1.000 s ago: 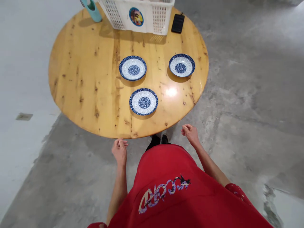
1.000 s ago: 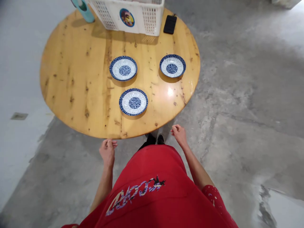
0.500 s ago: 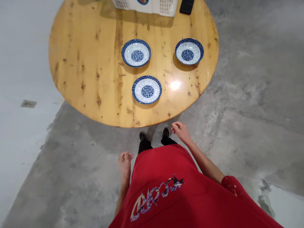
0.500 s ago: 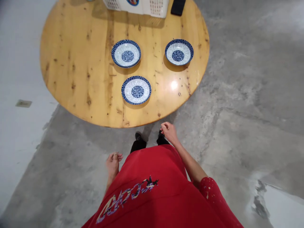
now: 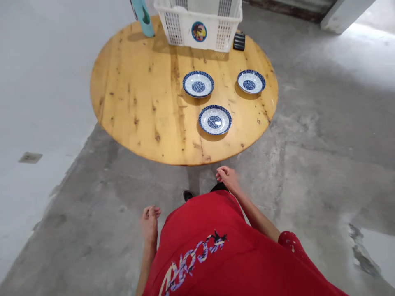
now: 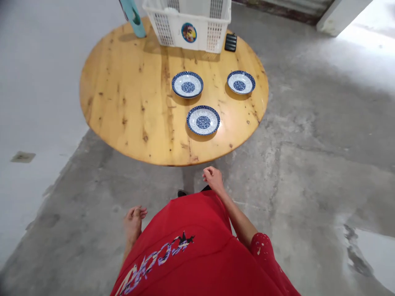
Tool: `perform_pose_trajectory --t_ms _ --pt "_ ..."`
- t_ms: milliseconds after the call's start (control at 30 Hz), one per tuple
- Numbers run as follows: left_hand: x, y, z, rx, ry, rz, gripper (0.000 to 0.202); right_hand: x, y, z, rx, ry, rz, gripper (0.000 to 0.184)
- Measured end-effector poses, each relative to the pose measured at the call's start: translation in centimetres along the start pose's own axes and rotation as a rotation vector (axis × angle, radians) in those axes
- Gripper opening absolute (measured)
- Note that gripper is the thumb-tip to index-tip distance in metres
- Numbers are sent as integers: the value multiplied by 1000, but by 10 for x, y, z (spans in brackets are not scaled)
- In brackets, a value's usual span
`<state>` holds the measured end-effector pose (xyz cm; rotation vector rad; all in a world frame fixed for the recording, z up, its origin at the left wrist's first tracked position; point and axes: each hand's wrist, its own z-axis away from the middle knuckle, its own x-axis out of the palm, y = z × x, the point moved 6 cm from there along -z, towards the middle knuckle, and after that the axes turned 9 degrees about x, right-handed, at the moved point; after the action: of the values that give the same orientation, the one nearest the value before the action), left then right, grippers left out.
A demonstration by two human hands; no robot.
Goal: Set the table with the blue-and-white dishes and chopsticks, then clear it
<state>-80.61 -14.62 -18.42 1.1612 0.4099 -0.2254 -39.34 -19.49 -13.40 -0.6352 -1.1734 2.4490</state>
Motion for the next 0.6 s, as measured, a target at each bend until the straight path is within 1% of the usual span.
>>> perform_pose_trajectory --t_ms 67,133,200,233,300,400,500,600 --pt "-29 -11 -13 -5 21 15 32 35 -4 8 -33 -40 18 23" --pt "-51 -14 -26 5 35 19 31 63 -8 15 -57 -79 44 22" --pt "-65 -9 -39 33 51 15 30 82 -17 18 -83 -103 78 21" --pt "-69 -5 -45 50 58 12 29 87 -23 18 -99 -106 95 21" --pt "-69 7 -58 68 61 13 27 90 -41 15 -138 -99 127 21" --pt "-57 32 -76 93 35 40 26 82 -78 -4 -215 -69 170 22" --pt "-42 68 -92 174 -11 33 27 68 -127 -40 -291 -8 190 23" --pt "-30 111 -112 257 -45 6 26 56 -175 -90 -331 65 158 22"
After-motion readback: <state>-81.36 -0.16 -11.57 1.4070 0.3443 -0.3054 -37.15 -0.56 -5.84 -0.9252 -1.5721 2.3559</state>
